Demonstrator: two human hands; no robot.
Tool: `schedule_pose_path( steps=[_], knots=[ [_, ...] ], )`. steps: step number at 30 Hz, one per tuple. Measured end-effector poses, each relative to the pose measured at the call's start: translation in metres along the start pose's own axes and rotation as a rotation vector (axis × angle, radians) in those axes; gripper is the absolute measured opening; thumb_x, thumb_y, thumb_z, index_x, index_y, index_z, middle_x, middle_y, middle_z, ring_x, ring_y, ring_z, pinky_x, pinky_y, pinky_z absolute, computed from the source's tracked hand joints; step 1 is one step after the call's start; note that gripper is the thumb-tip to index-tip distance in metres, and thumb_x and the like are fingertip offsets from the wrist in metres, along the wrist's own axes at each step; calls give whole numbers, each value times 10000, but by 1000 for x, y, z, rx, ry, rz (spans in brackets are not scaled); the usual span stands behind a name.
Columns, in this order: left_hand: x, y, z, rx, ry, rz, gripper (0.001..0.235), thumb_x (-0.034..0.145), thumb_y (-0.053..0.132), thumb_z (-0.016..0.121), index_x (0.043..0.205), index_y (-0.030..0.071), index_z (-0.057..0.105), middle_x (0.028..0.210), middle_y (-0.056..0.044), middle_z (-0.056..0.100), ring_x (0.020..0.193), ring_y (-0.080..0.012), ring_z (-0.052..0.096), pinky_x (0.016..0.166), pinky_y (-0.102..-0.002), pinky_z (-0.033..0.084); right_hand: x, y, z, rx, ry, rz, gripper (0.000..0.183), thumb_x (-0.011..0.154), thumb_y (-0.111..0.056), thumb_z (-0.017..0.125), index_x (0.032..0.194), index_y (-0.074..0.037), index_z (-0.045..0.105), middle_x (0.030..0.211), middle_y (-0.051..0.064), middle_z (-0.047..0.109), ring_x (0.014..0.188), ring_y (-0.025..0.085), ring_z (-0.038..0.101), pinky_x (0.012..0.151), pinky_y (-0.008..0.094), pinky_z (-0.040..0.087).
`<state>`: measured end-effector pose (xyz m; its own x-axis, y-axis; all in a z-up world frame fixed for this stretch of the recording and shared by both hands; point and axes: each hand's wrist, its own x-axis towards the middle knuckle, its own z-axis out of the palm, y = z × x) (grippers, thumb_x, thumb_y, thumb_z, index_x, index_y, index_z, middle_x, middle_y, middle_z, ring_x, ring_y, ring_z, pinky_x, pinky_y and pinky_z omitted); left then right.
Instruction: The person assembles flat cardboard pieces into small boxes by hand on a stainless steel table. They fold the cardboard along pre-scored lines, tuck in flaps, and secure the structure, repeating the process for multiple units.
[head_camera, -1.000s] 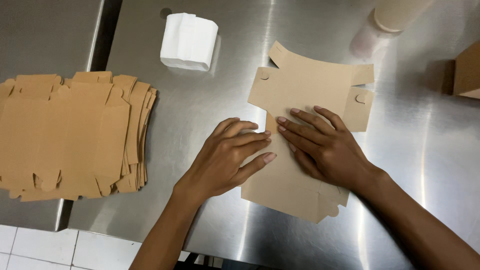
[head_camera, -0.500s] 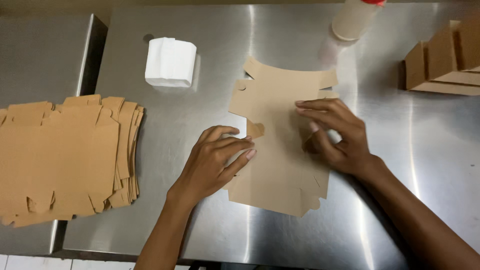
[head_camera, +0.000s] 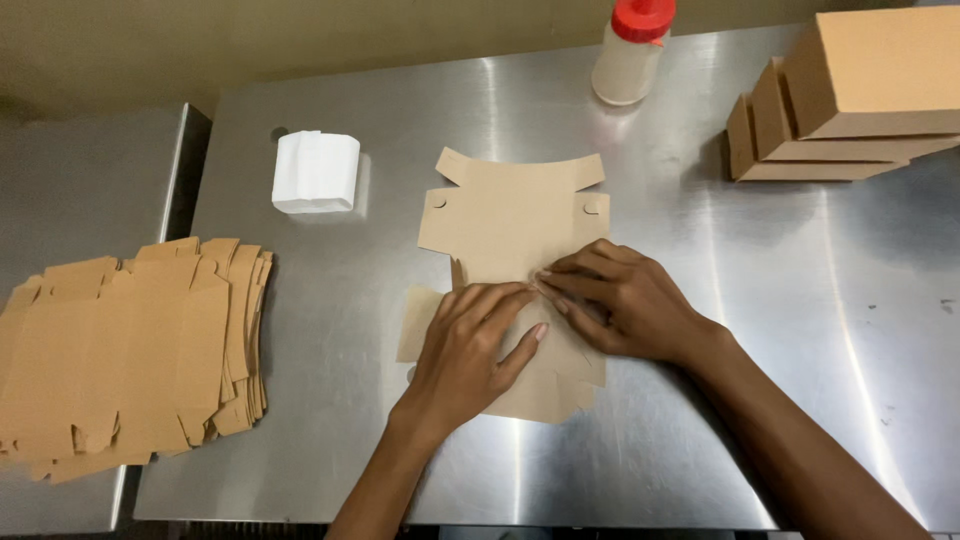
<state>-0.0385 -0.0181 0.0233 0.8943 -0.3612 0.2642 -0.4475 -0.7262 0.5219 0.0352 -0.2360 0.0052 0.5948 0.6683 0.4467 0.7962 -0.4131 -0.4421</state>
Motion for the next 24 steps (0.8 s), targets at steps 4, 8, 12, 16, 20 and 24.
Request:
schedule_pose_path(
  steps=[4,8,12,16,20,24],
  knots=[
    [8,7,19,72,-68,-11,397,1002,280,655,1297,15,667,1234,-144,702,1158,-312,672,966,-489,514,-8,11,13,-110,-5,-22,201,943,-108,669,1082,-69,808,1090,86,770,967,280,659,717,364,483],
    [11,23,30,95,-43,-128,406,1006,268,648,1296,-17,655,1199,-170,685,1126,-339,678,939,-510,525,-14,19,25,-213,-55,-20,235,933,-110,631,1118,-99,776,1117,42,703,1036,239,597,754,354,447],
    [19,36,38,100,-25,-288,378,974,180,636,1287,-31,634,1183,-192,670,1060,-383,695,851,-517,558,-14,14,11,-68,-41,4,259,939,-34,588,1126,-60,765,1158,85,708,1047,258,618,779,358,446],
    [37,38,45,126,13,-403,393,956,206,672,1268,-30,638,1121,-193,674,979,-380,717,778,-526,580,-13,25,0,109,165,48,252,966,-8,586,1159,-7,748,1135,138,732,1008,303,678,777,373,523],
    [58,27,56,174,0,-504,461,874,301,786,1165,-32,655,1071,-185,629,982,-388,679,746,-544,575,-20,48,2,193,471,137,296,933,93,586,1107,-60,770,958,74,737,822,258,670,636,339,522],
    [65,16,62,292,-24,-474,135,861,139,775,914,22,732,870,-106,654,861,-304,696,707,-476,573,-22,62,2,277,613,253,309,941,96,576,1057,-108,777,896,33,741,771,209,671,578,284,505]
  ],
)
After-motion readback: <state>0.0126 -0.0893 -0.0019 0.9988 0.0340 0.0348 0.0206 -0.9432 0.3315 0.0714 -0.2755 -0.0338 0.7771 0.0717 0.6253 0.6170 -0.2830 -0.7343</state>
